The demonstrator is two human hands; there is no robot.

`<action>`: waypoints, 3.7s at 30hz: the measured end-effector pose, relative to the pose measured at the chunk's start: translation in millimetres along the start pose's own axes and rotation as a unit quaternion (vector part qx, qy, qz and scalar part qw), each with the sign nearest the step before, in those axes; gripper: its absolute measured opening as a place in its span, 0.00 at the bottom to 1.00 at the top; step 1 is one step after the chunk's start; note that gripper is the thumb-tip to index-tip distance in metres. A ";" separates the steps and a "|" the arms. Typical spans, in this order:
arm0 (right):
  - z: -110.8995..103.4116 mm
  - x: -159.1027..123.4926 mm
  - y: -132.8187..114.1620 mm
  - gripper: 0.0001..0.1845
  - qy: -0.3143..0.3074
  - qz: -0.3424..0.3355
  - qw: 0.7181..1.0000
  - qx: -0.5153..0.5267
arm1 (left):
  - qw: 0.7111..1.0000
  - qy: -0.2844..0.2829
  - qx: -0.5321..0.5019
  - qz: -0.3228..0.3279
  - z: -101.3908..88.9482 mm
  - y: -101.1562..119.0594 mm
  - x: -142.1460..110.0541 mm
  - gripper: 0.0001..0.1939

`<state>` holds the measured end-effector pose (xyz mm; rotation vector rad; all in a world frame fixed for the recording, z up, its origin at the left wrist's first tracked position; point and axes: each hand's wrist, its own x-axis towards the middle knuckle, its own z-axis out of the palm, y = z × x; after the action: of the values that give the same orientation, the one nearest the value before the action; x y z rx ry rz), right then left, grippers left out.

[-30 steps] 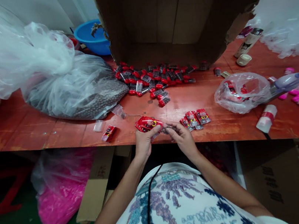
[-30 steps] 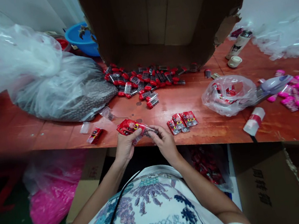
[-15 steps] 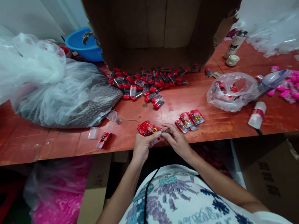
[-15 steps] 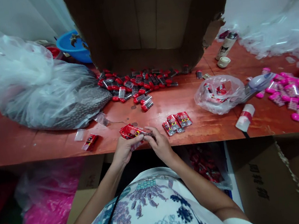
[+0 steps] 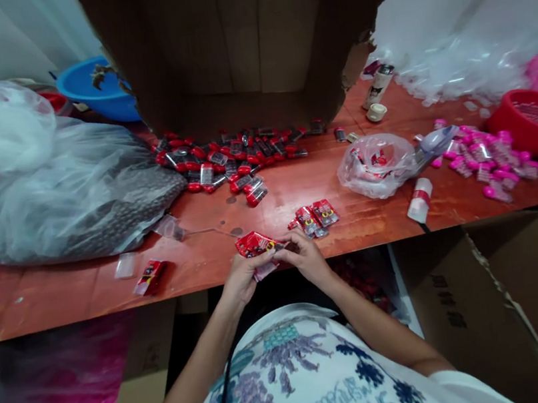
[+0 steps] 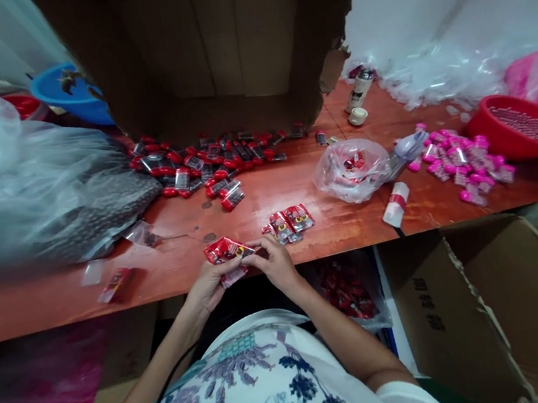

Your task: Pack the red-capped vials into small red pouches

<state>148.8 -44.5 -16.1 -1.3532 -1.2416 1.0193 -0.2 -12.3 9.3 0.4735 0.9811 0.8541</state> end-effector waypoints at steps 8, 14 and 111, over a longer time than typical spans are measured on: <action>-70.7 13.9 12.7 0.21 0.194 -0.041 0.947 -0.251 | 0.995 0.078 -0.045 -0.030 1.3 -3.6 7.2 0.12; -74.6 35.4 -0.1 0.43 0.070 -0.072 0.861 -0.499 | 0.995 0.088 -0.028 -0.049 1.4 -11.8 10.3 0.13; 23.3 24.0 -27.8 0.18 -0.082 0.091 0.992 0.036 | 0.967 0.132 -0.137 0.171 -15.9 32.9 15.2 0.15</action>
<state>124.6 -18.4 8.7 -1.3662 -1.2040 1.3130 -23.3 19.2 16.2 0.2980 1.0180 1.3707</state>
